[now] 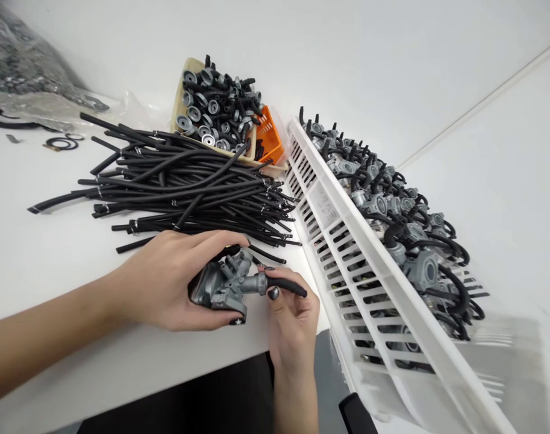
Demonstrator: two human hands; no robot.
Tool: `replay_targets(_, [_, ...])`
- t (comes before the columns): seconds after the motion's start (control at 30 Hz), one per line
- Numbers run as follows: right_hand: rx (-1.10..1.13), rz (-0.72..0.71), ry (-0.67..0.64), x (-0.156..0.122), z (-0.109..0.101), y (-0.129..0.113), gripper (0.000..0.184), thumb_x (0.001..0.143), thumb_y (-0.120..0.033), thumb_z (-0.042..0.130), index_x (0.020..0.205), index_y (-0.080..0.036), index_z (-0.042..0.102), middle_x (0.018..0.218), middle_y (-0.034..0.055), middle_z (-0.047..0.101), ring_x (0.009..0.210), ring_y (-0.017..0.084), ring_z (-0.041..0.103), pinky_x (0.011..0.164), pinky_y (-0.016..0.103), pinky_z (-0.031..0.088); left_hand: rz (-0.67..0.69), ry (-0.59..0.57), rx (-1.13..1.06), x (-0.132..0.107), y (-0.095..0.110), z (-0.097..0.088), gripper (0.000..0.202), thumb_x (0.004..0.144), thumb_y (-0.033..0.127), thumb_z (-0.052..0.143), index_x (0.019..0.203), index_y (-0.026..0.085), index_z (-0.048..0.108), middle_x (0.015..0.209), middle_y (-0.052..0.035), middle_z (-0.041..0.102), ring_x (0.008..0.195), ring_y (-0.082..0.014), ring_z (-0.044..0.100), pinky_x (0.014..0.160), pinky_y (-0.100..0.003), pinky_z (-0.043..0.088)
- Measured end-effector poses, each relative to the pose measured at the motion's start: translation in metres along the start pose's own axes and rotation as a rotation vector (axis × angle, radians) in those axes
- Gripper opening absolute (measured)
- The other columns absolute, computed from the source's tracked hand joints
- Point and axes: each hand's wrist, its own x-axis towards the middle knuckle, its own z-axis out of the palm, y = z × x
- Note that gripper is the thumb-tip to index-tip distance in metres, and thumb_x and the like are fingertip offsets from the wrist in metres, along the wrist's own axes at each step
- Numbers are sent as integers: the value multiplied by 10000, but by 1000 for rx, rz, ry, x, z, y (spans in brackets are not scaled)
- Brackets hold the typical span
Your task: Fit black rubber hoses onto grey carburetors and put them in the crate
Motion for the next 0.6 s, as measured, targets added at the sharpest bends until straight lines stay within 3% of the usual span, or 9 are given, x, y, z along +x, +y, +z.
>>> replay_targets(0.37, [-41, -12, 22, 1, 1, 0, 157, 748, -369, 764, 860, -260, 761, 864, 53, 705, 877, 213, 663, 782, 352, 522, -32, -19, 15, 0, 0, -1, 669, 730, 689, 510, 1220, 235, 469, 1051, -29, 718, 817, -212, 717, 606, -259, 474])
replay_targets(0.6, [16, 27, -33, 2, 1, -1, 138, 767, -355, 761, 869, -263, 754, 905, 33, 717, 888, 183, 676, 799, 311, 538, 3, 13, 14, 0, 0, -1, 656, 749, 672, 518, 1206, 204, 473, 1039, -34, 724, 800, -218, 722, 582, -273, 473])
